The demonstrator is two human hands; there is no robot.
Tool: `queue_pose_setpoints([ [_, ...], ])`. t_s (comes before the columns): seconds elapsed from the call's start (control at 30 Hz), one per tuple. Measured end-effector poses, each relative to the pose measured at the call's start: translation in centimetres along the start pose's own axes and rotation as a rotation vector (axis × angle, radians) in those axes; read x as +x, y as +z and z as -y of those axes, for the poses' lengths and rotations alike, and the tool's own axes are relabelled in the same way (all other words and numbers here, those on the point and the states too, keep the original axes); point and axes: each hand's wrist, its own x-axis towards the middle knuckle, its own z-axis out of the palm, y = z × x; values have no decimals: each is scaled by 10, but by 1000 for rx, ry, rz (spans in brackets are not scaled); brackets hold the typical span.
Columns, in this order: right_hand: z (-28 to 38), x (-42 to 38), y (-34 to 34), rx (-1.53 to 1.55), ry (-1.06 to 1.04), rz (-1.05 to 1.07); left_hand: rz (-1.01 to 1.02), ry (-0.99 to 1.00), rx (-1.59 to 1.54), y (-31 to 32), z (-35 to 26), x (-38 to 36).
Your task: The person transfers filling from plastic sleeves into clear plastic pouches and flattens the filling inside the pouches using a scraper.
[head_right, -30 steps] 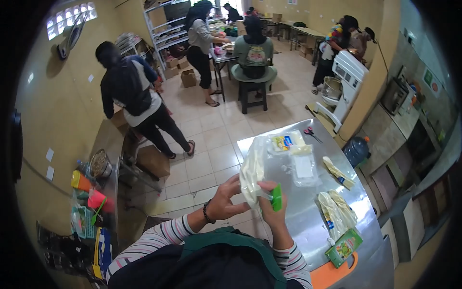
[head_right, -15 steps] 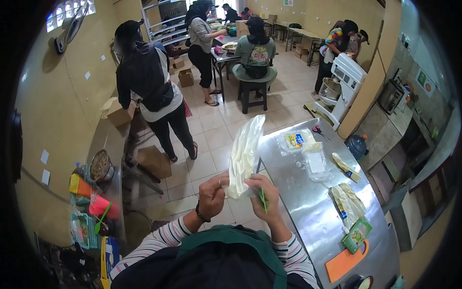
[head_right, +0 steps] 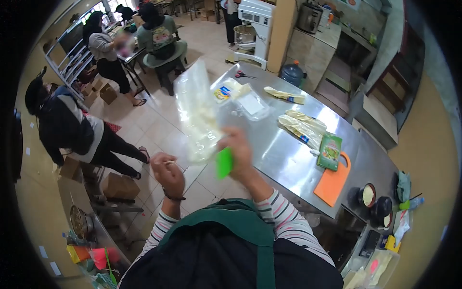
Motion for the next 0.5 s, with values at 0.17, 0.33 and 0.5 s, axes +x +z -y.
queue_pose_setpoints([
  [0.17, -36, 5, -93, -120, 45, -259, 280, -383, -370, 34, -25, -20],
  [0.33, -56, -41, -142, 132, 226, -220, 549, -213, -678, 112, -117, -25],
  [0.5, -84, -65, -199, 265, 454, -110, 836, 175, -484, 155, -125, -51],
])
